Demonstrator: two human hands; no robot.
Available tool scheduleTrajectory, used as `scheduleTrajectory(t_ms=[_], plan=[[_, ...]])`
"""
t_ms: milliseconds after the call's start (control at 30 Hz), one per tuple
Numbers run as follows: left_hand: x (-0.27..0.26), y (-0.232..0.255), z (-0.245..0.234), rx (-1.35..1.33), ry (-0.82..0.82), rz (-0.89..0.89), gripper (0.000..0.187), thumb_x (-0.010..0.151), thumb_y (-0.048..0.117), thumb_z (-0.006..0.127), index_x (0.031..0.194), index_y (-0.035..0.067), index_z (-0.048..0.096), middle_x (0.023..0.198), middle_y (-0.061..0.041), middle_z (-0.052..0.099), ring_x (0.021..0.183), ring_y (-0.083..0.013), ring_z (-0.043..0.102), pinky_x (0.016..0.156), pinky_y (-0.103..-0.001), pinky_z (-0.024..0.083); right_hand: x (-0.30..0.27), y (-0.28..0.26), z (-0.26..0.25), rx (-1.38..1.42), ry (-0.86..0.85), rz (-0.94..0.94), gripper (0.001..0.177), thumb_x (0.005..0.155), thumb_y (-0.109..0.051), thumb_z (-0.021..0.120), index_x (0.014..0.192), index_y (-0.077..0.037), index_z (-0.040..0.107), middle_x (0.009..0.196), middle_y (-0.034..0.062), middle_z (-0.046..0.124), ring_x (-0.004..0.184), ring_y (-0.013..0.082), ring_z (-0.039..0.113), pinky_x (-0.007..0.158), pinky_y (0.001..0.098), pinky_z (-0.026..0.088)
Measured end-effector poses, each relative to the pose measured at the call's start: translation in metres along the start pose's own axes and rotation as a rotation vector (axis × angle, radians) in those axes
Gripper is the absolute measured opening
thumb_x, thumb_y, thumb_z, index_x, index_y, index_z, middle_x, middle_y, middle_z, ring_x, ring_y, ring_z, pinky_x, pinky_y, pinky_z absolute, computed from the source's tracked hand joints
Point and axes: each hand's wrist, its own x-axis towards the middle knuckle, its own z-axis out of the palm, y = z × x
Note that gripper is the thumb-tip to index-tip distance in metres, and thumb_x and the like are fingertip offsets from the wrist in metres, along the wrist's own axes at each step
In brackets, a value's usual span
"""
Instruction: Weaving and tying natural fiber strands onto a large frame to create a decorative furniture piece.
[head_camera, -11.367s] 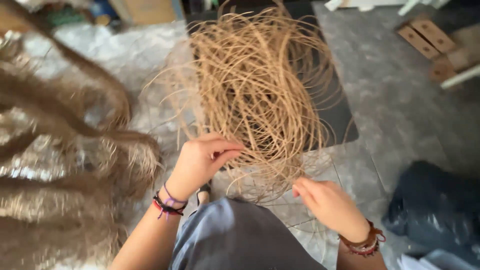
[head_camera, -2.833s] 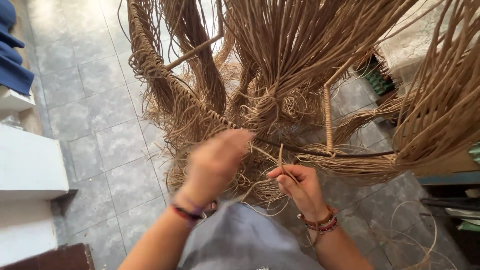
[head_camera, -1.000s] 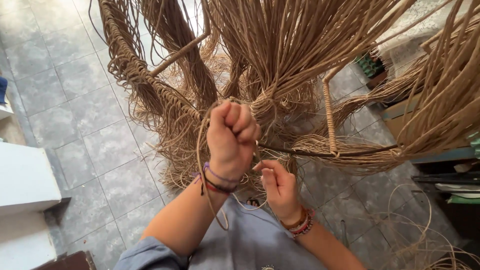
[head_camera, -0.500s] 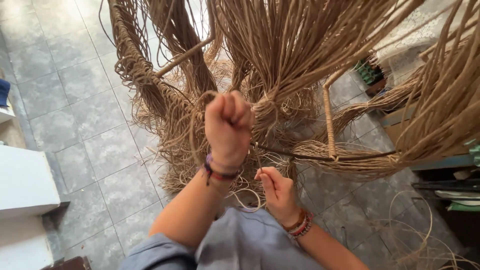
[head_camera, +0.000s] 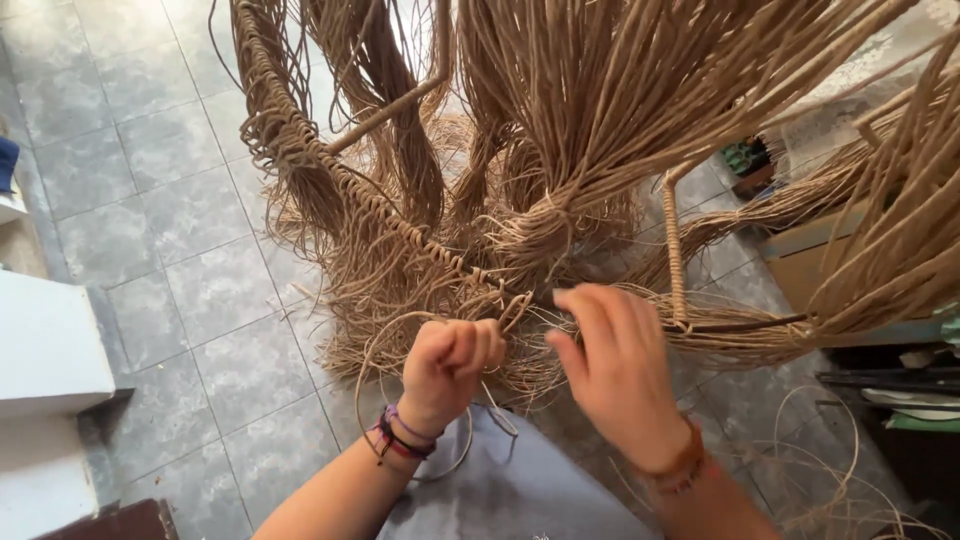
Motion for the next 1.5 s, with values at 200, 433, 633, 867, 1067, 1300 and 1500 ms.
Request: scheduleTrajectory(t_ms=[200,433,633,867,1067,1300,1500], plan=[[-0.009,-0.004,-0.022,0.688,-0.385,0.251,0.050,0.096,0.023,0.053,0.049,0.016,0.037,0.047,-0.002,0.032,0.047,-0.0259,0.034,0.049,-0.036,0.031,0.009,0.020,0.045,0.097,-0.244,0.151,0.024,0.102,-0.041,0.057,0.094,-0.020,0.066,0.068,-0.0001,0.059,0.064,0.0274,0.067,0.058,0.0385,0.052],[0.013,0.015,-0.052,0.828,-0.602,0.282,0.054,0.106,0.040,0.025,0.064,0.014,0.046,0.063,-0.004,0.039,0.061,-0.0283,0.044,0.060,-0.040,0.041,0.011,0.004,0.039,0.005,-0.084,0.311,0.055,0.097,-0.058,0.063,0.064,-0.017,0.048,0.048,-0.0018,0.042,0.045,0.0224,0.054,0.049,0.0308,0.041],[0.020,0.026,-0.063,1.060,-0.699,0.249,0.048,0.110,0.026,0.036,0.068,0.010,0.055,0.063,-0.010,0.047,0.080,-0.0416,0.063,0.074,-0.047,0.051,0.021,0.007,0.054,-0.085,-0.059,0.283,0.040,0.098,-0.052,0.065,0.075,-0.019,0.065,0.061,-0.0003,0.053,0.065,0.0223,0.064,0.063,0.0327,0.051],[0.026,0.046,-0.053,1.187,-0.725,0.252,0.021,0.104,0.014,0.054,0.091,0.001,0.065,0.086,-0.018,0.065,0.106,-0.0455,0.067,0.089,-0.053,0.055,0.040,0.000,0.088,0.014,-0.098,0.248,0.021,0.102,-0.039,0.060,0.091,-0.022,0.067,0.069,-0.0008,0.054,0.068,0.0247,0.067,0.059,0.0352,0.054],[0.005,0.043,-0.064,1.478,-0.578,0.200,0.042,0.091,0.011,0.068,0.132,0.006,0.063,0.121,-0.012,0.071,0.117,-0.0336,0.066,0.102,-0.052,0.045,0.024,-0.017,0.075,0.010,0.090,0.205,0.017,0.102,-0.035,0.063,0.108,-0.020,0.068,0.089,-0.0005,0.061,0.088,0.0211,0.066,0.079,0.0353,0.052],[-0.027,0.042,0.021,1.273,-0.530,0.108,0.021,0.098,0.010,0.061,0.116,0.015,0.070,0.113,-0.002,0.073,0.095,-0.0167,0.071,0.089,-0.032,0.047,-0.087,-0.059,0.016,0.257,0.137,0.305,0.040,0.104,-0.010,0.055,0.143,-0.002,0.055,0.150,0.0142,0.054,0.141,0.0310,0.052,0.120,0.0451,0.042],[-0.059,-0.036,0.092,0.913,-0.812,-0.134,0.014,0.099,0.008,0.059,0.106,0.010,0.072,0.094,0.000,0.073,0.078,-0.0165,0.066,0.077,-0.030,0.053,-0.225,-0.100,-0.026,0.332,0.220,0.753,0.044,0.104,-0.012,0.050,0.147,-0.004,0.051,0.147,0.0124,0.056,0.133,0.0266,0.060,0.111,0.0405,0.053]])
